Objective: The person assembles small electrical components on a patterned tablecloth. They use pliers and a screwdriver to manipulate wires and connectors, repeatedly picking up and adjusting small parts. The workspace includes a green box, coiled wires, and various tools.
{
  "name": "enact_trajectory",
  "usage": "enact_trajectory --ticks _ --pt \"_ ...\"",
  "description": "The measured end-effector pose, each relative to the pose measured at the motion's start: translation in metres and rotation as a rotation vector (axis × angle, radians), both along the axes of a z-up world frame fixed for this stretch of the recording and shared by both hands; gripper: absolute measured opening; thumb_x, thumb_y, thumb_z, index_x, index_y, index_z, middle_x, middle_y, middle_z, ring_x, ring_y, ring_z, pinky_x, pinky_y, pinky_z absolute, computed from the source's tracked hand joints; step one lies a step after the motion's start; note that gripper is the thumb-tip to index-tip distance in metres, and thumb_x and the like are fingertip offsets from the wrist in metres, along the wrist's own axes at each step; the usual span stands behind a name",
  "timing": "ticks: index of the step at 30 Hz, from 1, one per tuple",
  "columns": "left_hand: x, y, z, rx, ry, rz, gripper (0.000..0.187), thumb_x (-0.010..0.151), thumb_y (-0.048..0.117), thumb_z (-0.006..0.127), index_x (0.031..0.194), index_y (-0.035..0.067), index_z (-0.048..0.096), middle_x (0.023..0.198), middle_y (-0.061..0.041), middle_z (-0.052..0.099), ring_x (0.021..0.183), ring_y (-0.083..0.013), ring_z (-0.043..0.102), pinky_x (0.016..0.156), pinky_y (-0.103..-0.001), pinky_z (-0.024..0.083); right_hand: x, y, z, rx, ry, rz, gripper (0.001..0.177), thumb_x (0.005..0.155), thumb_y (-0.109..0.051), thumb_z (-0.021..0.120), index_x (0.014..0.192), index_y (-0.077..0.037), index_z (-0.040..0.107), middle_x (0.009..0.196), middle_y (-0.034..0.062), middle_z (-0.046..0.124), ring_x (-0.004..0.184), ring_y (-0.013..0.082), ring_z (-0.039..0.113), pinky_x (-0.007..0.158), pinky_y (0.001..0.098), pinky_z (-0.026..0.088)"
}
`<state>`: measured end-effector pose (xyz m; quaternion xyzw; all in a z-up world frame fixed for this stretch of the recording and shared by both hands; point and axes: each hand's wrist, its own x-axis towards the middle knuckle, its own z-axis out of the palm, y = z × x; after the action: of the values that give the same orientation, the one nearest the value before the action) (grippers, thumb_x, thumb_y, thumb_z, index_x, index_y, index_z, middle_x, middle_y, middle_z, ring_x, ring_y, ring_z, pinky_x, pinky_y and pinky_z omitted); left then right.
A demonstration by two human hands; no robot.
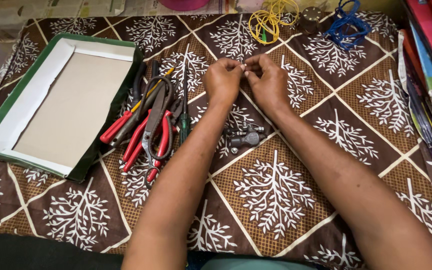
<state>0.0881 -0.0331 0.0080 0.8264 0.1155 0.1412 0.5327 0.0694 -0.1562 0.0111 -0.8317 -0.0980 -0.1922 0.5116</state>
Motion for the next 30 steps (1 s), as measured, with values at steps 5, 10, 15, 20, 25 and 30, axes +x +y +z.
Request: enact_trajectory --ticks 5,10,15,20,25,30 --pt "0.017 -0.007 -0.009 0.177 -0.031 0.046 0.010 0.077 0.024 0.081 0.082 0.015 0.082 0.084 -0.008 0.079 0.075 -0.0245 0.076 0.075 -0.038 0.059 0.012 -0.004 -0.010 -0.048 0.010 -0.045 0.021 0.086 0.001 0.076 0.105 -0.003 0.069 0.097 0.0084 0.078 0.088 0.0156 0.076 0.078 0.0297 0.061" --pt "0.021 -0.011 -0.010 0.204 0.017 0.004 0.009 0.079 0.022 0.080 0.082 0.015 0.083 0.086 -0.012 0.078 0.080 -0.0305 0.076 0.080 -0.041 0.059 0.025 -0.010 -0.019 -0.075 0.011 -0.062 0.020 0.085 0.000 0.078 0.104 -0.003 0.070 0.095 0.0094 0.077 0.086 0.0175 0.076 0.078 0.0312 0.061" --pt "0.024 -0.016 -0.002 0.281 0.015 0.011 0.008 0.077 0.019 0.080 0.083 0.014 0.082 0.088 -0.015 0.077 0.084 -0.0332 0.075 0.081 -0.044 0.058 0.034 -0.012 -0.024 -0.108 -0.007 -0.063 0.019 0.085 0.002 0.077 0.102 -0.003 0.070 0.095 0.0099 0.077 0.085 0.0195 0.075 0.077 0.0333 0.060" --pt "0.026 -0.018 0.002 0.301 0.047 0.018 0.008 0.079 0.018 0.079 0.084 0.012 0.081 0.089 -0.016 0.077 0.083 -0.0322 0.075 0.080 -0.044 0.059 0.038 -0.009 -0.025 -0.110 0.011 -0.073 0.017 0.084 0.003 0.075 0.099 -0.004 0.070 0.092 0.0095 0.076 0.083 0.0194 0.075 0.076 0.0341 0.060" --pt "0.026 -0.025 0.004 0.199 0.176 0.006 0.007 0.086 0.011 0.072 0.087 0.012 0.079 0.088 -0.009 0.080 0.078 -0.0218 0.078 0.073 -0.039 0.064 0.038 -0.006 -0.018 -0.107 0.074 -0.064 0.018 0.085 0.004 0.072 0.099 -0.005 0.069 0.093 0.0076 0.076 0.084 0.0180 0.075 0.073 0.0325 0.062" --pt "0.027 -0.022 0.005 0.249 0.138 0.011 0.006 0.084 0.012 0.075 0.086 0.012 0.081 0.090 -0.011 0.079 0.081 -0.0242 0.077 0.077 -0.040 0.060 0.036 -0.006 -0.012 -0.118 0.139 -0.086 0.018 0.089 0.001 0.071 0.106 -0.005 0.069 0.093 0.0099 0.077 0.083 0.0204 0.075 0.073 0.0355 0.060"
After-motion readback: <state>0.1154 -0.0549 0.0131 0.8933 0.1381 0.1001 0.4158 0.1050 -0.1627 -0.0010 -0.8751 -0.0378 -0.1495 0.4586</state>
